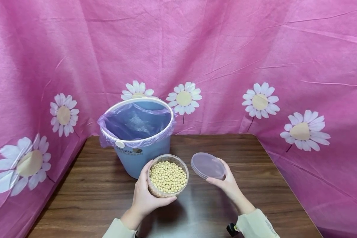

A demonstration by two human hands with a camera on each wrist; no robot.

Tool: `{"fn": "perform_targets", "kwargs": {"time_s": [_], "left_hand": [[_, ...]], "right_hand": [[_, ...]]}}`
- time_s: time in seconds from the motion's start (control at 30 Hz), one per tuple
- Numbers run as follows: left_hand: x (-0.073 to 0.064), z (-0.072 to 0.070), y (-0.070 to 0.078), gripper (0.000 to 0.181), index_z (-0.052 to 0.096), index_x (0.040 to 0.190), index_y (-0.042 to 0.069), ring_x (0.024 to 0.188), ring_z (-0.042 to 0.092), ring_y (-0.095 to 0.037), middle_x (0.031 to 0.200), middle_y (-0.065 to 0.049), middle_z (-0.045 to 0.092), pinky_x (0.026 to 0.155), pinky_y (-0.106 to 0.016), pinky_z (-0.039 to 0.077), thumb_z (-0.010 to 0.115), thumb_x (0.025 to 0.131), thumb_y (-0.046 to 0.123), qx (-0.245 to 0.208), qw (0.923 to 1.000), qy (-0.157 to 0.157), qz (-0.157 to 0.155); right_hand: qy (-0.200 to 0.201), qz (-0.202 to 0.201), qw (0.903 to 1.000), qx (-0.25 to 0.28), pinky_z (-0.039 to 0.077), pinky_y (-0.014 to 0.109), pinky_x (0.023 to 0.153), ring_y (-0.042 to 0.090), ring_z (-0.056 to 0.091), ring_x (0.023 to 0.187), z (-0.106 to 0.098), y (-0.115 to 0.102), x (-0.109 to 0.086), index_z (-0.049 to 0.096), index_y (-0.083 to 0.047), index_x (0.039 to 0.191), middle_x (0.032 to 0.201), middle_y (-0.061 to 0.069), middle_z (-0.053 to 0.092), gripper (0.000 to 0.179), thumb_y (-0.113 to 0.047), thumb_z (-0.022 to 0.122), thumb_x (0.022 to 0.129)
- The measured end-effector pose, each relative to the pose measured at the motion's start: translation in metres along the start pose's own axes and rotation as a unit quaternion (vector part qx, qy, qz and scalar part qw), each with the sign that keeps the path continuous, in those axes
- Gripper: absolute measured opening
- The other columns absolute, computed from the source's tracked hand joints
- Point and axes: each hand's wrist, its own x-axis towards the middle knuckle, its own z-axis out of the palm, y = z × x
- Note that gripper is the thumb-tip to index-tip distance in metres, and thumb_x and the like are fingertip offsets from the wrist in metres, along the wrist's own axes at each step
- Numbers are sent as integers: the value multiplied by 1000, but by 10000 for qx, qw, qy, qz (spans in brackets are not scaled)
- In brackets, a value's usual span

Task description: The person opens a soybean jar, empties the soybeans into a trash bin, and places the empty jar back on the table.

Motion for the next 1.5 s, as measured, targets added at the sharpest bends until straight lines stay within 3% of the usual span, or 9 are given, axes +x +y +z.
{"fn": "perform_targets", "kwargs": {"time_s": [0.13,0.33,0.53,0.73,0.9,0.97,1.07,1.3,1.5], "left_hand": [[4,-13,12,126,41,148,11,120,59,-20,138,-8,59,100,-13,40,100,39,35,104,9993,32,-347],[9,-29,30,125,41,148,17,122,57,-11,140,0,59,100,-9,37,101,39,30,-31,9984,128,-545],[19,-47,44,127,39,149,15,125,53,-7,142,-7,56,104,-10,35,101,39,25,-189,9995,237,39],[35,-68,61,126,38,149,16,127,52,-8,143,-5,55,108,-12,35,101,40,23,-18,9999,74,98],[47,-84,70,126,40,148,11,125,53,-5,139,-12,57,106,-11,35,100,37,21,55,9984,253,497],[53,-90,74,127,40,148,12,124,52,-4,139,-12,57,105,-10,35,100,37,19,73,9983,279,512],[63,-99,79,125,41,148,15,123,52,-3,140,-8,57,104,-10,35,100,38,15,158,9987,298,378],[88,-118,87,117,42,146,18,124,49,-4,140,0,56,103,-10,34,99,45,11,419,9983,407,-85],[110,-130,88,113,39,147,23,123,49,-10,139,3,55,99,-13,35,99,51,18,761,9950,383,-520]], "right_hand": [[164,263,9968,-741,40,21,96,12,48,117,-4,17,2,33,-5,149,145,17,46,91,-10,84,73],[306,126,9868,-1586,34,51,108,35,43,130,-7,45,5,35,-1,146,146,22,41,98,-24,90,69],[163,324,9765,-2124,34,58,108,40,40,131,-11,66,6,36,0,144,143,26,43,103,-32,92,64],[6,690,9593,-2740,31,63,107,44,38,133,-15,77,6,33,0,147,146,27,41,111,-42,91,63],[-51,755,9456,-3165,28,62,103,44,35,134,-17,85,6,34,1,146,147,25,38,115,-50,90,59],[-61,797,9413,-3281,27,60,101,45,33,134,-18,87,6,36,0,145,148,23,35,116,-54,89,58],[-77,851,9372,-3381,25,59,98,45,30,132,-19,91,5,43,-1,142,147,23,32,111,-58,88,57],[-185,688,9166,-3935,29,57,92,44,33,128,-21,96,5,52,1,136,141,23,39,111,-65,87,53],[-259,721,9177,-3898,31,58,92,44,36,126,-20,90,8,51,-1,139,139,23,43,110,-64,86,55]]}}
